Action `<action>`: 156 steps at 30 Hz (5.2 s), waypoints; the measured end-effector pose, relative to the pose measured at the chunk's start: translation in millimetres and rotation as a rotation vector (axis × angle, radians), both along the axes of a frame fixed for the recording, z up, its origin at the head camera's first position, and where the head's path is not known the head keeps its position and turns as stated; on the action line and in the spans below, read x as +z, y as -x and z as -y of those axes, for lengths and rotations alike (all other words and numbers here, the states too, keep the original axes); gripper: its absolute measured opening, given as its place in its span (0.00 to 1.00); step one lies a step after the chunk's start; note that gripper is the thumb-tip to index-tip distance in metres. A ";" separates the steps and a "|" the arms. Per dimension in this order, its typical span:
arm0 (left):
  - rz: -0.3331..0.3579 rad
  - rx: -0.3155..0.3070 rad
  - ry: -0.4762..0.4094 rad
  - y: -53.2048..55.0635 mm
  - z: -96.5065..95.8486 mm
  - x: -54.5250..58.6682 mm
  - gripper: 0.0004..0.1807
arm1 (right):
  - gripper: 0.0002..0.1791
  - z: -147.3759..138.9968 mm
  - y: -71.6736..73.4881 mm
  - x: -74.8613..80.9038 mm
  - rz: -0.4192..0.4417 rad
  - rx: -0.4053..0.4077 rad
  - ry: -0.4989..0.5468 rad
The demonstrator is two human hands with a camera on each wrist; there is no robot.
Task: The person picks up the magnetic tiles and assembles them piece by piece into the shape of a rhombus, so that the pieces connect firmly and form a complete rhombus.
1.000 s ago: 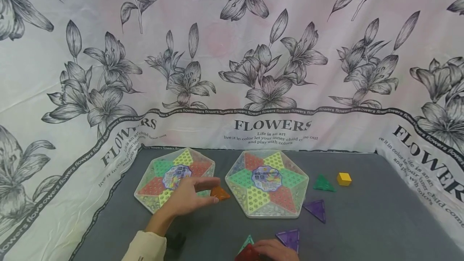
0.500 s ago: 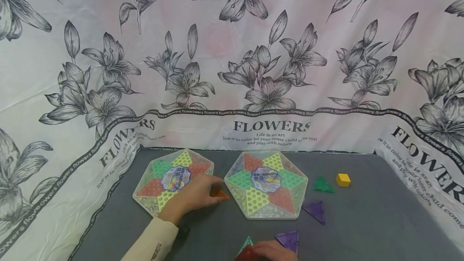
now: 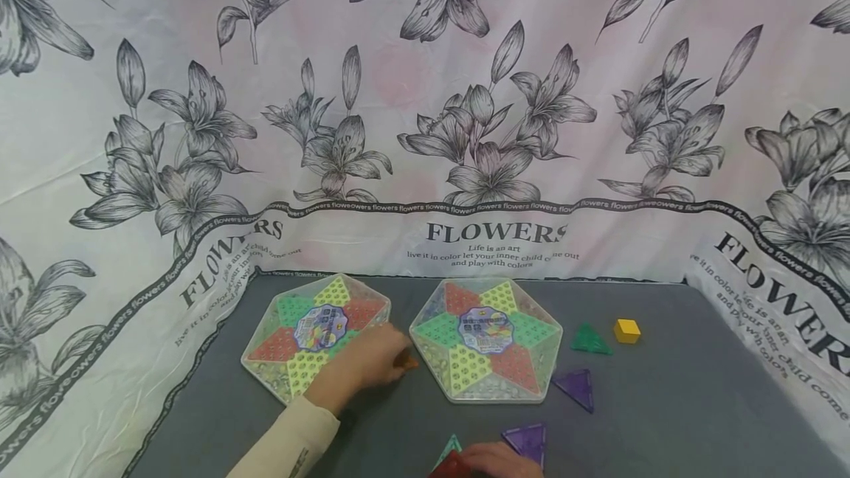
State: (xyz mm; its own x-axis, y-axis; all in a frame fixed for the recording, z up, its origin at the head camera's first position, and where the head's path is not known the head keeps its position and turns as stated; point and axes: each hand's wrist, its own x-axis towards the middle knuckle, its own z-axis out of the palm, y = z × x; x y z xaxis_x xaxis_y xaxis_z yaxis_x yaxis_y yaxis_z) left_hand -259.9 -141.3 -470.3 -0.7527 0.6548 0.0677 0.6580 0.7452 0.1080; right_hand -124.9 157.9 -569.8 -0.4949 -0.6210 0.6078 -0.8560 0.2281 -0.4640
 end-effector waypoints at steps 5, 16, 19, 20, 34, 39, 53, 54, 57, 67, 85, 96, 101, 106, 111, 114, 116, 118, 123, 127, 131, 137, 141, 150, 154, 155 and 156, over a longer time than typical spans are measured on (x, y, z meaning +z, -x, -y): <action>-0.008 -0.007 -0.017 -3.9 0.3 -1.7 0.12 | 0.23 1.3 4.1 -1.1 -0.047 0.039 0.004; 0.046 -0.021 -0.067 -34.4 -6.1 -1.1 0.09 | 0.22 7.9 -6.7 -0.7 0.037 -0.058 0.084; 0.043 -0.025 -0.063 -49.2 -11.5 -1.5 0.10 | 0.21 7.2 -8.2 -0.6 0.061 -0.064 0.088; 0.038 -0.031 -0.066 -53.5 -13.2 -2.4 0.10 | 0.21 6.9 -8.0 -0.6 0.062 -0.065 0.084; -0.049 0.022 -0.209 -50.5 10.9 -75.8 0.12 | 0.24 4.1 -0.4 -3.6 -0.014 -0.032 0.051; -0.005 0.023 -0.245 -47.1 12.5 -90.3 0.11 | 0.24 1.0 0.4 -2.5 -0.021 -0.024 0.036; 0.183 -0.016 -0.334 -89.6 -12.4 -8.7 0.12 | 0.25 1.0 3.0 0.6 -0.042 0.008 0.007; 0.181 -0.022 -0.346 -89.9 -13.0 -7.8 0.12 | 0.25 0.5 2.7 1.2 -0.029 0.007 0.003; 0.192 -0.045 -0.387 -91.2 -15.0 -6.6 0.11 | 0.23 0.9 0.0 2.7 0.023 -0.016 0.001; 0.506 -0.145 -0.604 -95.0 -13.8 -7.5 0.14 | 0.21 6.5 -7.7 1.1 0.090 -0.086 0.048; 0.774 -0.237 -0.715 -99.4 -22.7 -17.8 0.21 | 0.15 20.2 -19.5 4.1 0.155 -0.294 0.103; 0.579 -0.237 -0.622 -102.0 -28.6 -19.5 0.17 | 0.15 18.1 -16.5 3.2 0.143 -0.271 0.079; 0.504 -0.242 -0.581 -102.1 -31.1 -19.5 0.16 | 0.16 17.0 -15.6 4.1 0.124 -0.254 0.078; 0.466 -0.248 -0.568 -103.7 -32.8 -16.5 0.16 | 0.16 15.9 -15.9 4.9 0.135 -0.254 0.070; 0.457 -0.257 -0.562 -103.7 -32.5 -15.3 0.17 | 0.15 16.8 -16.9 6.4 0.148 -0.275 0.059; 0.451 -0.268 -0.550 -102.2 -29.9 -13.3 0.18 | 0.16 17.2 -17.2 8.1 0.153 -0.291 0.040; 0.459 -0.277 -0.546 -100.6 -26.6 -11.5 0.18 | 0.15 17.1 -17.0 8.5 0.156 -0.298 0.028; 0.448 -0.282 -0.532 -98.0 -22.1 -11.3 0.20 | 0.15 16.5 -16.4 8.1 0.154 -0.291 0.023; 0.493 -0.257 -0.525 -91.7 -9.9 -11.9 0.22 | 0.16 14.6 -12.1 6.2 0.084 -0.258 0.013; 0.519 -0.202 -0.522 -87.4 -0.5 -10.6 0.22 | 0.17 13.8 -9.1 5.4 0.014 -0.238 -0.008; 0.472 -0.147 -0.503 -83.2 9.7 -9.3 0.21 | 0.17 12.8 -8.0 3.9 0.001 -0.228 -0.018; 0.468 -0.043 -0.486 -77.7 19.9 -6.1 0.23 | 0.20 12.2 -6.5 0.2 -0.046 -0.224 0.010; 0.510 0.020 -0.490 -74.4 24.1 -4.6 0.23 | 0.19 12.0 -5.4 -1.9 -0.047 -0.219 0.016; 0.524 0.063 -0.522 -71.2 34.6 -4.0 0.22 | 0.16 11.5 -7.1 4.0 -0.019 -0.211 -0.024; 0.498 0.068 -0.494 -70.1 35.8 -4.6 0.23 | 0.17 12.1 -7.2 4.0 -0.026 -0.213 -0.020; 0.499 0.067 -0.489 -69.8 35.9 -5.1 0.23 | 0.17 12.1 -7.3 4.0 -0.030 -0.213 -0.020; 0.499 0.066 -0.484 -69.4 36.1 -5.6 0.22 | 0.16 12.1 -7.4 4.0 -0.028 -0.212 -0.022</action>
